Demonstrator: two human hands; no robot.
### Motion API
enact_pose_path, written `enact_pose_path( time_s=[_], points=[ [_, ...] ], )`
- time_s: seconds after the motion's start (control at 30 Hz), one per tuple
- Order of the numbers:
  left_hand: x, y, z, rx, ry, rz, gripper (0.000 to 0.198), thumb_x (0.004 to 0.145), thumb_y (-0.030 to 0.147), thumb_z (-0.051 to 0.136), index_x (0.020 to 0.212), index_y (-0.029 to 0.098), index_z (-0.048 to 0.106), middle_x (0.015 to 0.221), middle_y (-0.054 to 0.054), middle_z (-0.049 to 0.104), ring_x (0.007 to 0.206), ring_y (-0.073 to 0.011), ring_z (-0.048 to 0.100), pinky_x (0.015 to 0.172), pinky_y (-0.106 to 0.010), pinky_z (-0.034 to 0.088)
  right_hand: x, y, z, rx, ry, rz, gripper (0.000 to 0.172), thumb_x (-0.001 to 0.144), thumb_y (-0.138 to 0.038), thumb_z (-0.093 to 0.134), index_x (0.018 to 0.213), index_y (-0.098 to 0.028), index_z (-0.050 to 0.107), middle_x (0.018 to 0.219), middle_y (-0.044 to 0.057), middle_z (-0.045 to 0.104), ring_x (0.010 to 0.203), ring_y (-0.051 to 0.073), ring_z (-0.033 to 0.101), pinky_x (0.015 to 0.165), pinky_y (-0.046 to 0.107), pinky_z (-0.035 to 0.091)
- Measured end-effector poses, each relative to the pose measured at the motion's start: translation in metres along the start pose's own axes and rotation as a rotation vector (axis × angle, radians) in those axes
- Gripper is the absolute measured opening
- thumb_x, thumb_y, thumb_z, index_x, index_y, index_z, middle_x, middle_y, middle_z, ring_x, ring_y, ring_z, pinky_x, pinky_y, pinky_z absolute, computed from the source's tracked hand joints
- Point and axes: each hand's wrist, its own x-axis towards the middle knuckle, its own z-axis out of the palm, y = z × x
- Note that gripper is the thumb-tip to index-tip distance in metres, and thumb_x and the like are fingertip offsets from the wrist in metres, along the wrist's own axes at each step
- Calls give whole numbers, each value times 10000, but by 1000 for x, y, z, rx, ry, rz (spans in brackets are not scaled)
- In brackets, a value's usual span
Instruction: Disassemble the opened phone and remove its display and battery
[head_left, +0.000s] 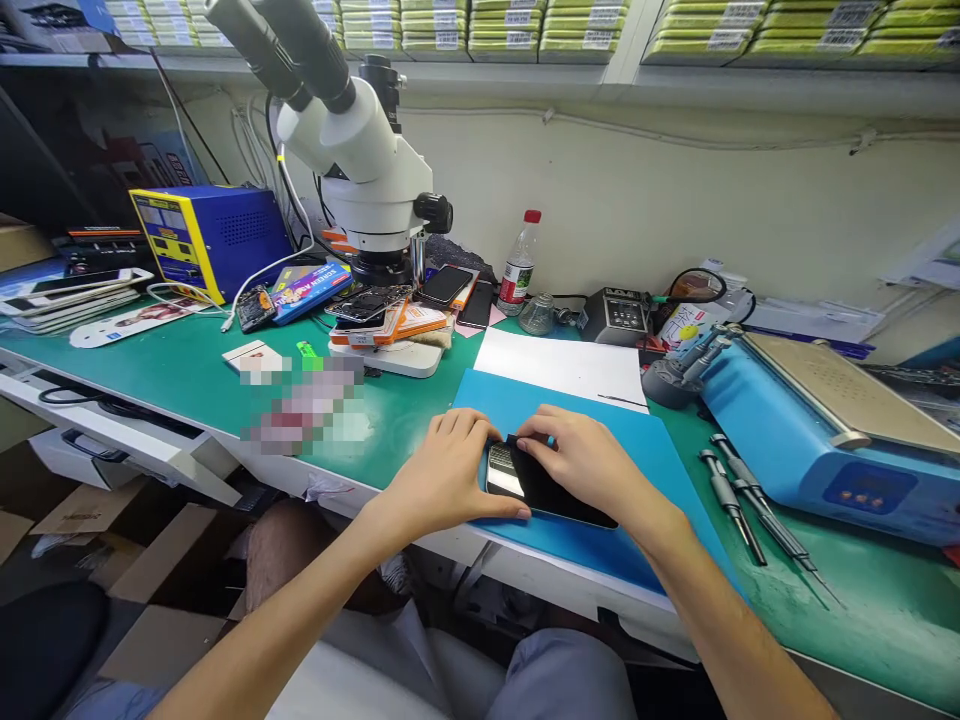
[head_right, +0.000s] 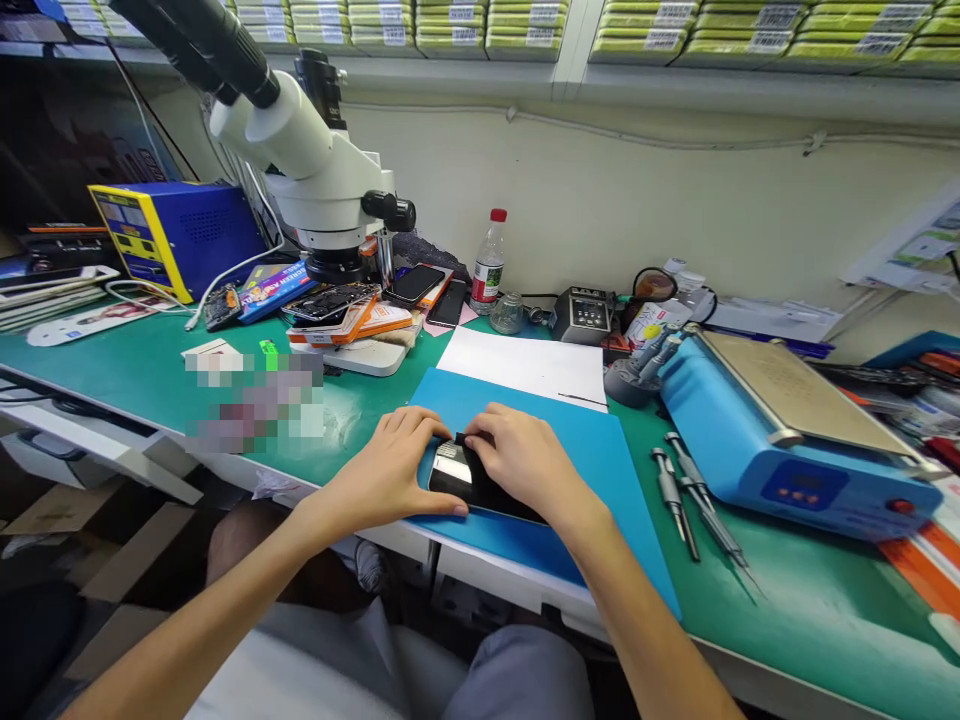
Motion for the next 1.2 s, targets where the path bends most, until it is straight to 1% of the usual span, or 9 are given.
enact_pose_path(
  time_s=[0.23, 0.4, 0.53, 0.6, 0.7, 0.83, 0.97, 1.1, 1.2],
  points=[
    [0, 0, 1, -14, 7, 5, 771, 716, 707, 882, 1241, 216, 604, 1271, -105, 620, 1276, -368, 540, 1094, -536, 439, 18, 16, 1, 138, -56, 66, 217, 1000, -346, 627, 1007, -197, 785, 936, 36, 759, 818, 156, 700, 769, 294, 568],
    [0, -3, 3, -30, 20, 10, 759, 714, 693, 892, 1248, 222, 626, 1279, -106, 638, 1283, -363, 551, 1105, -543, 435, -1, 40, -6, 21, 198, 254, 284, 1059, -376, 549, 1191, -192, 720, 1156, 94, 740, 1060, 224, 699, 935, 408, 563],
    [8, -9, -4, -3, -32, 28, 785, 710, 695, 893, 1291, 222, 659, 1321, -120, 658, 1268, -366, 580, 1066, -521, 470, -36, 59, -13, -111, 311, 321, 285, 992, -309, 556, 1166, -189, 747, 1089, 140, 747, 1075, 343, 685, 901, 488, 536],
    [13, -13, -10, 40, -61, 50, 815, 729, 702, 876, 1349, 222, 654, 1360, -128, 660, 1253, -360, 600, 1056, -504, 485, -49, 62, -14, -160, 381, 314, 319, 981, -295, 538, 1207, -179, 731, 1179, 172, 720, 1140, 379, 655, 938, 529, 517],
    [22, -17, -18, 88, -60, 64, 917, 755, 679, 870, 1502, 247, 559, 1326, -103, 691, 1229, -337, 628, 1033, -462, 507, -59, 54, -11, -175, 447, 241, 391, 1020, -291, 464, 1342, -208, 670, 1337, 158, 675, 1253, 360, 610, 1048, 539, 474],
    [33, -15, -17, 155, -1, 0, 865, 880, 501, 836, 1597, 242, 426, 1180, -74, 727, 1110, -298, 671, 949, -409, 528, -66, 32, 1, -95, 389, 172, 391, 1053, -303, 411, 1329, -256, 684, 1148, 79, 762, 1073, 271, 701, 952, 438, 540],
    [38, -5, -7, 248, 65, -94, 709, 975, 388, 747, 1578, 199, 425, 1119, -86, 724, 1053, -296, 670, 919, -404, 533, -73, 18, 12, -21, 390, 223, 434, 1028, -270, 361, 1292, -231, 703, 1168, 81, 769, 1142, 273, 708, 941, 422, 558],
    [29, 14, 1, 313, 82, -134, 522, 1050, 248, 611, 1547, 160, 478, 1132, -117, 727, 1069, -308, 675, 937, -427, 541, -84, 7, 14, 72, 368, 285, 431, 1031, -323, 366, 1279, -265, 713, 1041, 37, 790, 951, 226, 752, 806, 359, 586],
    [17, 35, 6, 330, 65, -123, 452, 1100, 304, 513, 1529, 162, 519, 1156, -126, 740, 1050, -306, 698, 915, -434, 558, -91, 3, 9, 253, 276, 316, 427, 1032, -420, 400, 1277, -278, 721, 1031, 22, 804, 935, 210, 758, 820, 339, 588]
  ],
)
